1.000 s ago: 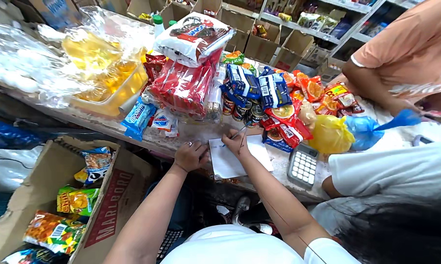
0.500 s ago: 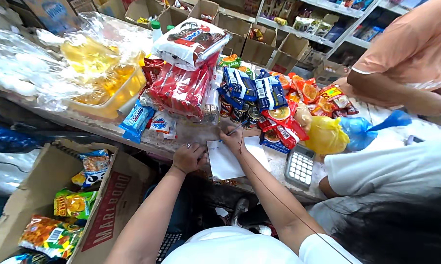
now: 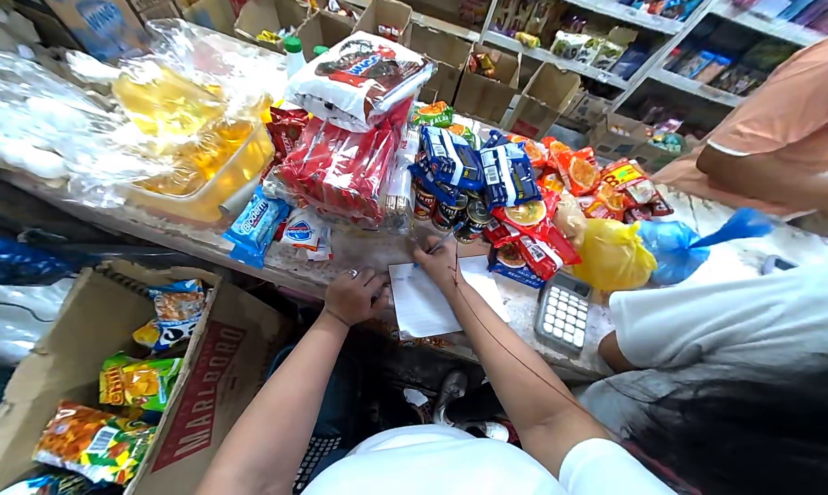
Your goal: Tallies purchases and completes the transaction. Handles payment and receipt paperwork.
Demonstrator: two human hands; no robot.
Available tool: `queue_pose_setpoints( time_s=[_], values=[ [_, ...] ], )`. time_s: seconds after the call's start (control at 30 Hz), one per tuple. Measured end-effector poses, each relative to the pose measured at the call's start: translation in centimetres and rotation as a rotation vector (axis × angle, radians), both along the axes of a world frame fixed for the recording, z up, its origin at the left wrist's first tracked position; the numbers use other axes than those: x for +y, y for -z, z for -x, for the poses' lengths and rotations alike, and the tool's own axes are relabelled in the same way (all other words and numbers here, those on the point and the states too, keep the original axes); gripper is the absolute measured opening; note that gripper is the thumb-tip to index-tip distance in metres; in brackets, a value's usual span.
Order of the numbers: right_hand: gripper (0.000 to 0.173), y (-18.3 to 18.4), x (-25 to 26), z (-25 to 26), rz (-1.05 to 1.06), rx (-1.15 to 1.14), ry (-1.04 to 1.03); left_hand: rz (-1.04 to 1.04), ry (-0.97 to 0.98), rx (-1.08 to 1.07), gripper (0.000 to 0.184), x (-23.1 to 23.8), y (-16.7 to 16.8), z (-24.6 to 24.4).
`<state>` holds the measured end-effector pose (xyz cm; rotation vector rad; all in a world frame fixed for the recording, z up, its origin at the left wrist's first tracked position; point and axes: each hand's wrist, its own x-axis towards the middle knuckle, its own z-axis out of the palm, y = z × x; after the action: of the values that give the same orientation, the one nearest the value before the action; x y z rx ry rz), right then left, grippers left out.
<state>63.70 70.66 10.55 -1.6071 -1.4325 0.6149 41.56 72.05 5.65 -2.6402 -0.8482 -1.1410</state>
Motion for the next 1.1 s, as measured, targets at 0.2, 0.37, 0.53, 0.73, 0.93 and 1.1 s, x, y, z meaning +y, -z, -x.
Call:
queue_pose_setpoints(
  time_s=[0.2,0.37,0.53,0.73,0.93,1.1],
  values=[
    [0.024,-0.6,-0.3,0.0,0.013,-0.010,0.008,0.009,0.012,0.010,0.050,0.0,-0.2,0.1],
    [0.026,-0.2,0.0,-0.3,-0.015,0.026,-0.010,-0.007,0.008,0.005,0.049,0.1,0.0,0.1],
    [0.026,0.6,0.0,-0.7,-0.080,0.036,-0.043,-0.016,0.000,0.005,0.050,0.1,0.0,-0.1],
    [0.028,0.0,-1.8,-0.2,-0.072,0.026,-0.025,-0.001,-0.004,0.006,0.050,0.2,0.1,0.0],
    [0.018,-3.1,-6.2,-1.7,-0.011,0.197,0.076,0.062,-0.026,0.024,0.054,-0.3,0.0,-0.2],
    [0.030,-5.5,-16.6,-8.2,0.149,-0.256,0.462,0.037,-0.013,0.029,0.058,-0.3,0.0,-0.3]
  ],
)
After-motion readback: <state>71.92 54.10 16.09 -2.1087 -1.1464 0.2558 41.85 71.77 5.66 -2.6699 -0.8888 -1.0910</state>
